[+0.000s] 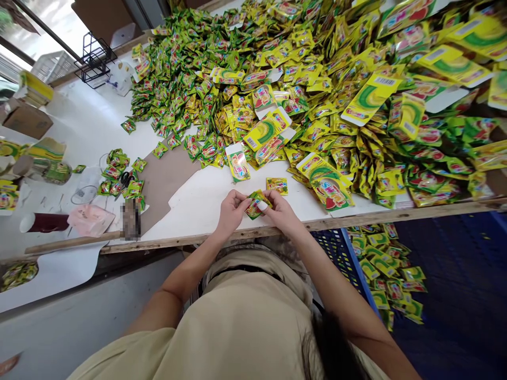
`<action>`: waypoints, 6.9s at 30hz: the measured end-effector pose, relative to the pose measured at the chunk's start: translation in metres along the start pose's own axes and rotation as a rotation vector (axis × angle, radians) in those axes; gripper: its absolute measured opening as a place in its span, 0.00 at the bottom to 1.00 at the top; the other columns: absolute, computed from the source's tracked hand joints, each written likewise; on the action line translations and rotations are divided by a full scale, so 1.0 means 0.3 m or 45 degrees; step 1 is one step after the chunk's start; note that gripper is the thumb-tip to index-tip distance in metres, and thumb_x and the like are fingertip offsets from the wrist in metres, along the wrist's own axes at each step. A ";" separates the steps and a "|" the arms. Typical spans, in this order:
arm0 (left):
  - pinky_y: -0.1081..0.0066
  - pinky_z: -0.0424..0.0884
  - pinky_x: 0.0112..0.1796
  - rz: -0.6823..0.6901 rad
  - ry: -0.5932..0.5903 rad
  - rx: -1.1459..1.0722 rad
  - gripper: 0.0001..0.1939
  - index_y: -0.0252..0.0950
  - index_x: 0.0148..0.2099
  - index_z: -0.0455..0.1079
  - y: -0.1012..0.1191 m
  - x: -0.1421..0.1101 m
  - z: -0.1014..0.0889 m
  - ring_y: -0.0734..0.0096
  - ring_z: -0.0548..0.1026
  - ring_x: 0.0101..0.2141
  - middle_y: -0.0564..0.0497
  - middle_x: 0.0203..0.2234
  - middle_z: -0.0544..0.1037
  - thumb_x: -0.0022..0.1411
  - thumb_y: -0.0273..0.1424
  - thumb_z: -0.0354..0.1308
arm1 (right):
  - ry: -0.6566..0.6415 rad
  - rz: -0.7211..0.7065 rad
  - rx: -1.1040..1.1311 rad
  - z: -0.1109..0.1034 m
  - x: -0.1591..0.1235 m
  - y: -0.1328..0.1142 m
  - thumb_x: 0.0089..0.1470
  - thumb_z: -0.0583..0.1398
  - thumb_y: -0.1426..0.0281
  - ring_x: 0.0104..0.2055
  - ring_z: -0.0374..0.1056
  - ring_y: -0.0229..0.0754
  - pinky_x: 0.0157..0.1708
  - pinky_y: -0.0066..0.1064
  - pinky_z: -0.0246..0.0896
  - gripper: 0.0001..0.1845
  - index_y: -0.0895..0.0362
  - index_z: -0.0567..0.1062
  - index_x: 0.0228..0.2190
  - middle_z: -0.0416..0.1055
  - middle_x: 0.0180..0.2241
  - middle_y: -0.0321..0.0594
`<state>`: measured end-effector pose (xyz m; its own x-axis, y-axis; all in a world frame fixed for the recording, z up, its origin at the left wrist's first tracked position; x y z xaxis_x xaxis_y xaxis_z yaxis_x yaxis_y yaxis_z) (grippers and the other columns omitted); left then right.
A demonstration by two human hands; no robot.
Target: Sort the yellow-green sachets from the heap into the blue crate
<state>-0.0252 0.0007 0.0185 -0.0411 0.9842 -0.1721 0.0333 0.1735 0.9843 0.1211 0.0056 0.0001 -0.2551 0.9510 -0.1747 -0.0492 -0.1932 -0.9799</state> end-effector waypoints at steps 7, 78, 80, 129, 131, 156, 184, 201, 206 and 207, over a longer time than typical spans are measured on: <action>0.77 0.60 0.23 0.017 -0.072 0.043 0.15 0.36 0.29 0.61 0.021 -0.020 0.002 0.81 0.64 0.20 0.58 0.18 0.67 0.54 0.39 0.62 | 0.109 0.048 -0.062 -0.051 -0.002 -0.012 0.49 0.59 0.52 0.23 0.56 0.35 0.23 0.28 0.57 0.19 0.55 0.66 0.25 0.60 0.22 0.32; 0.60 0.67 0.45 0.462 -0.230 1.351 0.30 0.36 0.53 0.56 0.015 0.002 0.063 0.57 0.70 0.45 0.44 0.43 0.71 0.51 0.36 0.63 | 0.252 -0.462 -1.058 -0.144 0.046 -0.211 0.49 0.58 0.71 0.35 0.64 0.46 0.34 0.35 0.59 0.07 0.55 0.69 0.34 0.66 0.32 0.41; 0.60 0.67 0.45 0.420 -0.192 1.318 0.31 0.36 0.53 0.56 0.004 -0.001 0.067 0.57 0.70 0.45 0.44 0.44 0.70 0.51 0.36 0.64 | 0.354 -0.461 -0.986 -0.137 0.047 -0.197 0.50 0.58 0.70 0.37 0.65 0.47 0.36 0.36 0.60 0.09 0.55 0.69 0.36 0.68 0.34 0.42; 0.69 0.66 0.41 -0.122 -0.532 -0.078 0.25 0.35 0.45 0.66 -0.074 0.036 0.086 0.68 0.70 0.36 0.52 0.34 0.74 0.47 0.39 0.66 | -0.748 0.052 -0.976 -0.090 0.083 -0.223 0.51 0.56 0.68 0.16 0.62 0.33 0.18 0.25 0.51 0.10 0.55 0.77 0.31 0.70 0.22 0.33; 0.68 0.67 0.41 -0.158 -0.550 -0.086 0.25 0.35 0.45 0.66 -0.072 0.035 0.087 0.67 0.71 0.37 0.51 0.35 0.74 0.47 0.40 0.66 | -0.727 0.032 -0.984 -0.092 0.076 -0.232 0.50 0.56 0.70 0.16 0.62 0.33 0.19 0.25 0.52 0.10 0.54 0.78 0.31 0.70 0.21 0.32; 0.70 0.67 0.39 -0.083 -0.537 0.076 0.21 0.34 0.44 0.65 -0.057 0.011 0.089 0.69 0.70 0.36 0.51 0.34 0.73 0.51 0.39 0.64 | -0.671 0.057 -1.355 -0.078 0.100 -0.257 0.51 0.54 0.76 0.15 0.63 0.36 0.22 0.28 0.54 0.12 0.54 0.78 0.27 0.67 0.13 0.33; 0.70 0.67 0.36 -0.258 -0.276 -0.239 0.25 0.34 0.41 0.67 -0.071 0.019 0.104 0.71 0.72 0.31 0.52 0.30 0.76 0.43 0.39 0.69 | 0.075 -0.121 -0.724 -0.153 0.046 -0.218 0.53 0.58 0.69 0.21 0.63 0.32 0.20 0.26 0.57 0.12 0.57 0.74 0.39 0.74 0.37 0.42; 0.62 0.67 0.48 -0.713 -0.551 -0.639 0.24 0.34 0.48 0.69 -0.041 0.033 0.072 0.59 0.75 0.43 0.45 0.39 0.79 0.57 0.47 0.56 | -0.315 0.427 -0.043 -0.086 0.113 -0.098 0.44 0.64 0.73 0.14 0.54 0.28 0.12 0.19 0.48 0.08 0.58 0.69 0.28 0.61 0.15 0.27; 0.63 0.66 0.49 -0.837 -0.714 -0.693 0.19 0.33 0.49 0.69 -0.038 0.062 0.041 0.64 0.76 0.40 0.45 0.40 0.79 0.56 0.34 0.60 | -0.360 0.535 0.152 -0.088 0.121 -0.066 0.40 0.65 0.73 0.13 0.53 0.26 0.12 0.18 0.46 0.13 0.58 0.69 0.30 0.62 0.16 0.27; 0.63 0.66 0.48 -0.856 -0.725 -0.700 0.19 0.33 0.49 0.70 -0.042 0.064 0.041 0.64 0.76 0.39 0.45 0.40 0.79 0.56 0.35 0.60 | -0.362 0.556 0.196 -0.090 0.120 -0.056 0.39 0.66 0.74 0.13 0.53 0.26 0.12 0.18 0.46 0.14 0.58 0.68 0.30 0.62 0.16 0.27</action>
<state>-0.0142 0.0180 0.0022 0.6003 0.5856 -0.5448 -0.2879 0.7937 0.5359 0.1389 0.0496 0.0077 -0.5333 0.6760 -0.5085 -0.0156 -0.6090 -0.7930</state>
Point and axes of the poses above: each hand's wrist, its own x-axis towards the middle knuckle, its own z-axis out of the palm, y = z × x, the point moved 3 cm from there along x, towards the middle knuckle
